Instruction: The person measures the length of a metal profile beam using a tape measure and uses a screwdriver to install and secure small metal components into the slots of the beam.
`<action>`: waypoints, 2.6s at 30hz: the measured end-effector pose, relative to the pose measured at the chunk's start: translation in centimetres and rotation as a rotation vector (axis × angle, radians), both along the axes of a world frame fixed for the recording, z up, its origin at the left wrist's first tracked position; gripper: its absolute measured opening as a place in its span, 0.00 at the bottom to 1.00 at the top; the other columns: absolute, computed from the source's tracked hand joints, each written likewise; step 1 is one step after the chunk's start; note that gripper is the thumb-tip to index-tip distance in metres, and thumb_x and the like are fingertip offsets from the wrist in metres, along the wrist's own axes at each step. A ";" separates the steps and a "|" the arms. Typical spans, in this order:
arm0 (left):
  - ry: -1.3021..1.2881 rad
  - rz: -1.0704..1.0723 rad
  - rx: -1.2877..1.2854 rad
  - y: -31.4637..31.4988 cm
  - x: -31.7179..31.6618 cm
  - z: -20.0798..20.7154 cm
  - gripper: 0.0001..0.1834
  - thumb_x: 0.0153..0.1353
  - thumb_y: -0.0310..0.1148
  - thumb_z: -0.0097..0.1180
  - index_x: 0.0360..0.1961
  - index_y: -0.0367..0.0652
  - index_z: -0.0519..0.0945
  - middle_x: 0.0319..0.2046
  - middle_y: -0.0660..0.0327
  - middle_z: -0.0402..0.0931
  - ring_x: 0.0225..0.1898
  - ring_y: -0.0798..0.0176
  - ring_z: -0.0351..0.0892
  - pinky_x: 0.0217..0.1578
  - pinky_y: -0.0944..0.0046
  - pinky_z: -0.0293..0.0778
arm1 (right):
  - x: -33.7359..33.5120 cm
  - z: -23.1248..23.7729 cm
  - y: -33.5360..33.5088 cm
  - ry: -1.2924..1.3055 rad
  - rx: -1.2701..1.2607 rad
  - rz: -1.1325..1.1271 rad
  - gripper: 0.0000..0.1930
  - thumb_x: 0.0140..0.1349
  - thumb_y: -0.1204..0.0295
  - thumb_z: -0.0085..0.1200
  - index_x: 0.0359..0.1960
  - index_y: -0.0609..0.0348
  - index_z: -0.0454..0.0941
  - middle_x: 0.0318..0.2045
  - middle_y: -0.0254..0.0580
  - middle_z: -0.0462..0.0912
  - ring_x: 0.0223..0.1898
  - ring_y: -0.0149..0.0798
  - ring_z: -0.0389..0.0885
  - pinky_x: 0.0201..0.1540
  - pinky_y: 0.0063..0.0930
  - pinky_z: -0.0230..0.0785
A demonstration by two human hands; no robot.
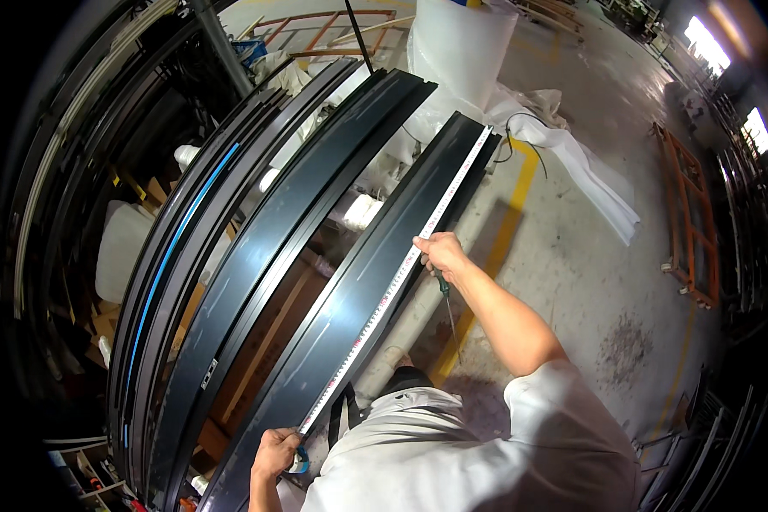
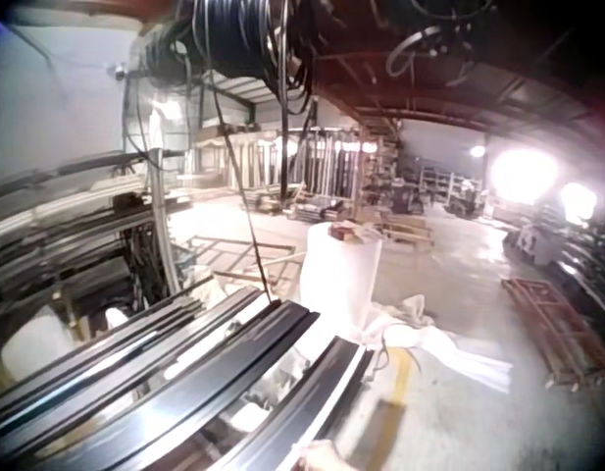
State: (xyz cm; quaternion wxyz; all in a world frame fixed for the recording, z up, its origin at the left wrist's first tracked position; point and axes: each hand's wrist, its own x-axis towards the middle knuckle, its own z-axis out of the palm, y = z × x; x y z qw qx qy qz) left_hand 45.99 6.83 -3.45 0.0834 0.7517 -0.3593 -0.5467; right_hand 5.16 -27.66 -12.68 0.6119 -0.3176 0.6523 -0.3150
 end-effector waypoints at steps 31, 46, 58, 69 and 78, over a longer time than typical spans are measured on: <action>-0.306 -0.229 -0.269 14.9 14.6 -2.0 0.11 0.64 0.34 0.53 0.29 0.39 0.81 0.28 0.45 0.80 0.33 0.39 0.81 0.36 0.44 0.76 | 15.0 1.8 29.5 0.561 -0.582 0.768 0.12 0.65 0.66 0.62 0.40 0.64 0.84 0.37 0.60 0.85 0.42 0.64 0.83 0.46 0.49 0.76; -0.455 -0.299 -0.511 21.0 17.2 -7.1 0.06 0.65 0.31 0.56 0.34 0.40 0.77 0.27 0.49 0.73 0.32 0.39 0.77 0.32 0.43 0.71 | 30.7 0.3 41.8 0.504 -0.731 0.875 0.15 0.65 0.68 0.64 0.50 0.61 0.83 0.41 0.56 0.86 0.42 0.61 0.85 0.46 0.45 0.78; -0.485 -0.391 -0.480 21.2 17.1 -7.2 0.08 0.66 0.34 0.58 0.33 0.40 0.79 0.28 0.51 0.76 0.33 0.42 0.80 0.34 0.46 0.76 | 34.1 -0.4 42.5 0.685 -0.527 0.743 0.19 0.61 0.58 0.68 0.44 0.62 0.85 0.36 0.55 0.88 0.39 0.58 0.87 0.46 0.44 0.78; -0.471 -0.377 -0.503 21.3 17.2 -7.4 0.06 0.65 0.30 0.58 0.34 0.40 0.77 0.28 0.52 0.73 0.33 0.42 0.78 0.32 0.46 0.73 | 35.1 -0.6 41.8 0.822 -0.456 0.758 0.17 0.60 0.58 0.67 0.41 0.59 0.85 0.35 0.53 0.88 0.39 0.59 0.87 0.45 0.48 0.77; -0.495 -0.438 -0.470 21.0 17.2 -7.1 0.07 0.65 0.32 0.59 0.33 0.39 0.77 0.30 0.52 0.75 0.35 0.45 0.81 0.34 0.48 0.77 | 33.4 -2.0 40.5 0.755 -0.527 0.579 0.16 0.57 0.63 0.71 0.39 0.62 0.86 0.29 0.52 0.87 0.33 0.52 0.87 0.42 0.40 0.77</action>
